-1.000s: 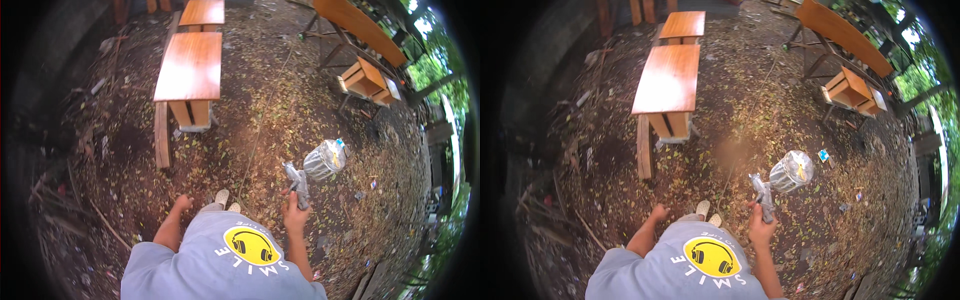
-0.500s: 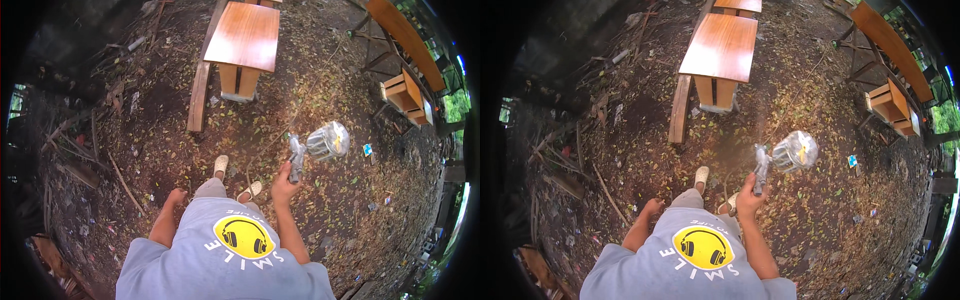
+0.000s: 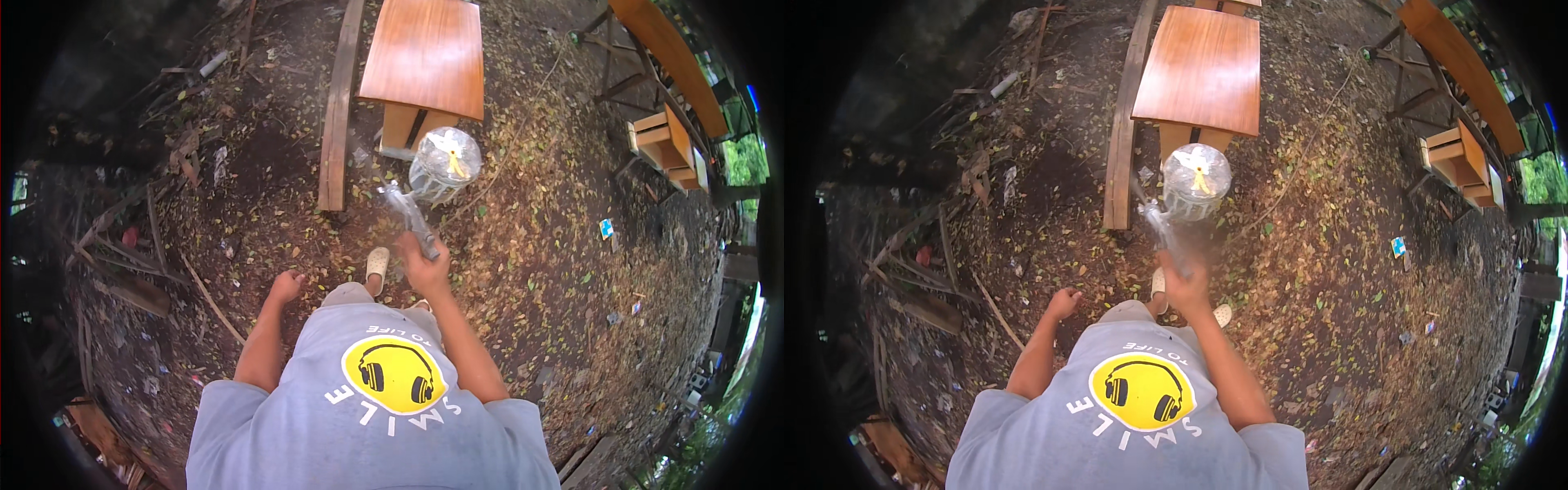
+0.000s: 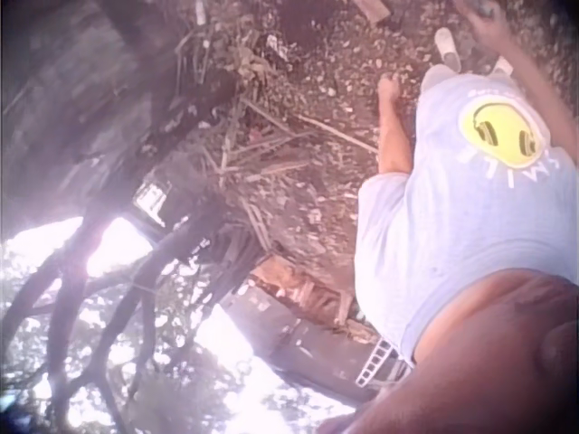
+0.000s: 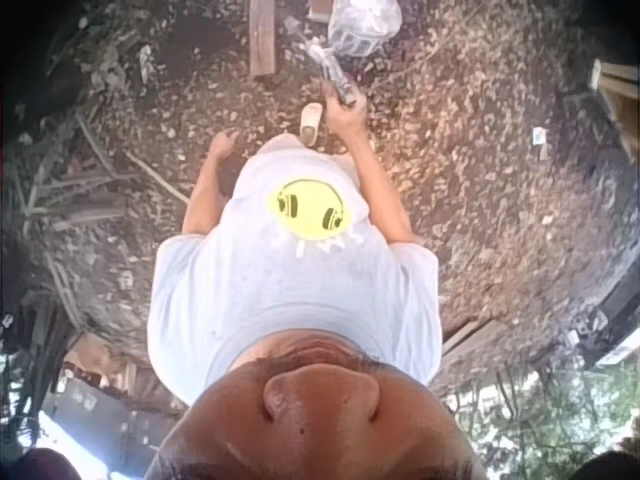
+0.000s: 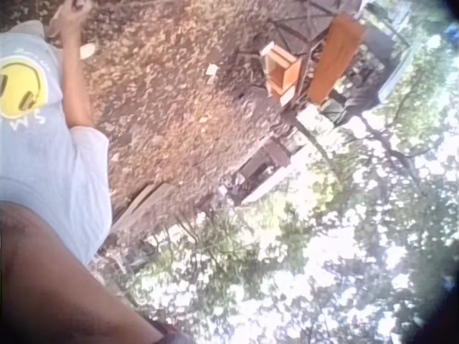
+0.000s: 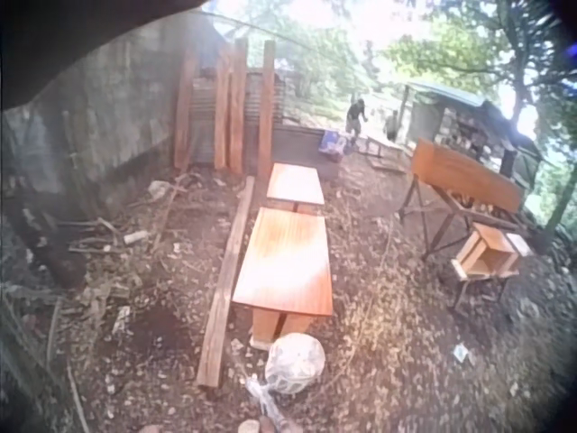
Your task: The person uses a spray gun to apply a clear finish to multiple wooden furniture pieces arranged on stands outdoors. They move between a large curved panel and several smaller box-like cabinets, spraying the top and side surfaces in steady passes.
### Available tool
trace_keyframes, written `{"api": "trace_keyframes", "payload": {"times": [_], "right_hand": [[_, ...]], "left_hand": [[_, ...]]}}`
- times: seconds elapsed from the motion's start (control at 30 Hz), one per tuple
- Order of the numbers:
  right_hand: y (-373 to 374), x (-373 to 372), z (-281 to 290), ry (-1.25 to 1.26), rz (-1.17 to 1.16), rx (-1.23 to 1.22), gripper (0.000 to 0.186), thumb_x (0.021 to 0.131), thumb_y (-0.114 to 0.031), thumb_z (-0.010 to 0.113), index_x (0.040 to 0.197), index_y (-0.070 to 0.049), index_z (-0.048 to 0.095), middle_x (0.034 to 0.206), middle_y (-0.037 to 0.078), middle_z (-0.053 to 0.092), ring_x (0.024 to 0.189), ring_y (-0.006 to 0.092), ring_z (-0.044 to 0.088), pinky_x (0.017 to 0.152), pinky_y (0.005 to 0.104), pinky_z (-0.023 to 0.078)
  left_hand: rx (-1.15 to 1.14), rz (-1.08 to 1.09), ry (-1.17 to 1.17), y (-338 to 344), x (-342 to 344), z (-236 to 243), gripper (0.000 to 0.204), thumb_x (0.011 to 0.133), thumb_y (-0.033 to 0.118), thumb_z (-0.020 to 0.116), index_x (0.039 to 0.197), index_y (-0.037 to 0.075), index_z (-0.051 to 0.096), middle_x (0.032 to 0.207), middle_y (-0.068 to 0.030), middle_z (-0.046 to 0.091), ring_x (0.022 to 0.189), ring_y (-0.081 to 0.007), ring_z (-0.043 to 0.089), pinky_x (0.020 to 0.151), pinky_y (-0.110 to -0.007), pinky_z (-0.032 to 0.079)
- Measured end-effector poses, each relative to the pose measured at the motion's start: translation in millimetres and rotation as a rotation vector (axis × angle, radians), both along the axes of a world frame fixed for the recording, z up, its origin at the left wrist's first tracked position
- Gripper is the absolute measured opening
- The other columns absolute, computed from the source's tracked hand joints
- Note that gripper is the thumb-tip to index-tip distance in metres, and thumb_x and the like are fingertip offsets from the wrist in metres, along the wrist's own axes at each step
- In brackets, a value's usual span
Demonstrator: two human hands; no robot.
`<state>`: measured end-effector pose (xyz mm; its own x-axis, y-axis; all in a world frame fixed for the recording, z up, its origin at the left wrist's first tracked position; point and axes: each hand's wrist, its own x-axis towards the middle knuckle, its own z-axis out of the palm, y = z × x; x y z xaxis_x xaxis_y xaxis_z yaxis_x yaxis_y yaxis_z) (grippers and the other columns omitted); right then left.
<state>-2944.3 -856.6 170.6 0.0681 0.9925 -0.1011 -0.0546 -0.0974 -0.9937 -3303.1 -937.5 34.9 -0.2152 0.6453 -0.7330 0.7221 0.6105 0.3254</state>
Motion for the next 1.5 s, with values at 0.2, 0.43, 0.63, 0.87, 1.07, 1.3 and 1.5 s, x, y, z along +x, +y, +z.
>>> {"api": "trace_keyframes", "payload": {"times": [0.2,0.43,0.63,0.87,1.07,1.3,1.5], "right_hand": [[-0.1,16.9,-6.3,-0.109,-0.265,0.078,0.021,0.100,-0.018,0.064,0.112,-0.001,0.065,0.076,-0.004,0.060,0.060,0.0030,0.050,0.052,0.0213,0.037],[-31.0,61.3,-20.8,-0.137,-0.606,-0.071,0.019,0.100,-0.020,0.063,0.107,-0.002,0.065,0.071,-0.003,0.057,0.054,0.0034,0.048,0.045,0.0206,0.033],[-50.7,70.5,6.4,-0.114,-0.746,-0.226,0.029,0.105,-0.026,0.053,0.098,0.001,0.062,0.078,0.004,0.061,0.053,0.0067,0.049,0.046,0.0252,0.038],[-64.8,75.3,-16.5,0.467,-0.560,-0.136,0.038,0.106,-0.032,0.049,0.131,-0.002,0.051,0.086,0.007,0.058,0.048,0.0082,0.041,0.044,0.0244,0.036],[-38.1,63.0,-52.3,0.530,-0.559,-0.254,0.035,0.105,-0.031,0.052,0.130,-0.007,0.055,0.069,-0.002,0.045,0.045,0.0059,0.037,0.040,0.0249,0.033],[-9.7,58.1,-128.9,0.397,-0.593,-0.383,0.032,0.105,-0.036,0.050,0.122,-0.010,0.056,0.066,-0.001,0.043,0.042,0.0079,0.035,0.037,0.0277,0.032],[3.9,55.6,-181.0,0.308,-0.699,-0.461,0.030,0.104,-0.036,0.054,0.114,-0.008,0.059,0.063,-0.001,0.044,0.039,0.0094,0.036,0.036,0.0296,0.030]], "left_hand": [[-0.024,-0.050,-0.033,9.8,-25.6,-37.2,0.036,0.096,0.033,0.060,0.113,0.003,0.071,0.106,-0.0222,0.072,0.104,-0.0375,0.068,0.092,-0.044,0.052],[-0.113,-0.137,-0.022,22.7,-17.4,-38.2,0.040,0.095,0.036,0.061,0.113,0.002,0.071,0.111,-0.0242,0.070,0.110,-0.0384,0.065,0.095,-0.046,0.050],[-0.103,-0.113,-0.112,38.1,-11.2,-24.6,0.036,0.095,0.034,0.060,0.110,0.002,0.072,0.108,-0.0217,0.072,0.103,-0.0355,0.069,0.090,-0.044,0.052],[-0.067,-0.176,-0.071,40.6,-28.2,-19.2,0.033,0.096,0.032,0.060,0.111,0.004,0.072,0.106,-0.0208,0.072,0.102,-0.0345,0.069,0.087,-0.043,0.052],[-0.097,-0.242,0.044,42.1,-43.8,-0.1,0.038,0.096,0.034,0.060,0.116,0.004,0.069,0.104,-0.0227,0.072,0.101,-0.0365,0.069,0.089,-0.044,0.052],[-0.165,-0.167,0.031,44.4,-27.6,45.2,0.037,0.096,0.034,0.061,0.115,0.003,0.069,0.106,-0.0241,0.071,0.102,-0.0376,0.069,0.089,-0.044,0.052],[-0.048,-0.260,0.048,1.8,-75.5,-0.9,0.033,0.098,0.028,0.062,0.116,0.000,0.066,0.085,-0.0129,0.072,0.072,-0.0208,0.069,0.072,-0.038,0.053]]}}
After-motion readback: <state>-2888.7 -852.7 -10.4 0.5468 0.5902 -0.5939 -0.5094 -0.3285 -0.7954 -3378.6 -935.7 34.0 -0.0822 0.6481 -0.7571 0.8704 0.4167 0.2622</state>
